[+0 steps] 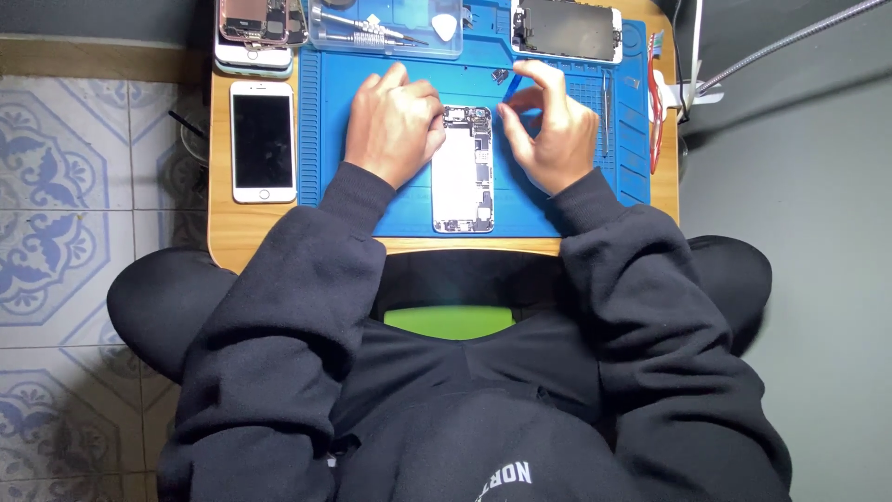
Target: Applying small adhesive strips and internal components to a smartphone chassis using tweezers.
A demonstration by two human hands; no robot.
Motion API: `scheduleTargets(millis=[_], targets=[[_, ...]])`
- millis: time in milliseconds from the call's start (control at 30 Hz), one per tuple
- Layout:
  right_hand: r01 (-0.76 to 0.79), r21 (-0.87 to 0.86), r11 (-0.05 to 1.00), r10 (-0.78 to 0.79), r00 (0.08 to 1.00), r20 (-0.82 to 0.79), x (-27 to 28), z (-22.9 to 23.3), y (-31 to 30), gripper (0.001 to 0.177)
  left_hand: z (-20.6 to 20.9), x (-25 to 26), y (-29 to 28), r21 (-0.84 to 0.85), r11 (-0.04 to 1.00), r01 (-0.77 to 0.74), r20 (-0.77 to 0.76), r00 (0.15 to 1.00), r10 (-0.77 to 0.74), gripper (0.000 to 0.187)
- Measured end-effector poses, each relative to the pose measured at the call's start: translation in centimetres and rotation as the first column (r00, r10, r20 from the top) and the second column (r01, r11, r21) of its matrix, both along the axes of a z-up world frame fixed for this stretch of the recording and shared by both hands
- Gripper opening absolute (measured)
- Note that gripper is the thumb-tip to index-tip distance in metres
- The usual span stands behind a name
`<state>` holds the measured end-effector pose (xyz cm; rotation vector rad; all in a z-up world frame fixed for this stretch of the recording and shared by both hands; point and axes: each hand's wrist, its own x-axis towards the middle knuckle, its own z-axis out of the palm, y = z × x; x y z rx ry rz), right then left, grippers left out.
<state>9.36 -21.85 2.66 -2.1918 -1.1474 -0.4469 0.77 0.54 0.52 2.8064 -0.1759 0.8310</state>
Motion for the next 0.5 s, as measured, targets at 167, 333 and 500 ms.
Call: scheduleTargets(millis=[167,333,500], targets=[[-0.089,0.215,0.972,0.125,0.980,-0.156,-0.2,-1.2,2.8,0.061,-0.4,0.6,-0.2,0.066,0.996,-0.063,-0.008,0.998,0.064,0.005],[-0.102,0.253,0.962,0.154,0.969,-0.194,0.4,-2.6,4.4,0.059,-0.2,0.7,-0.4,0.049,0.995,-0.087,-0.009,0.996,0.088,0.006],[-0.131,0.266,0.955,0.186,0.964,-0.192,0.5,-3.1,4.7,0.057,0.3,0.6,-0.6,-0.020,0.997,-0.077,0.033,0.996,0.078,0.005]])
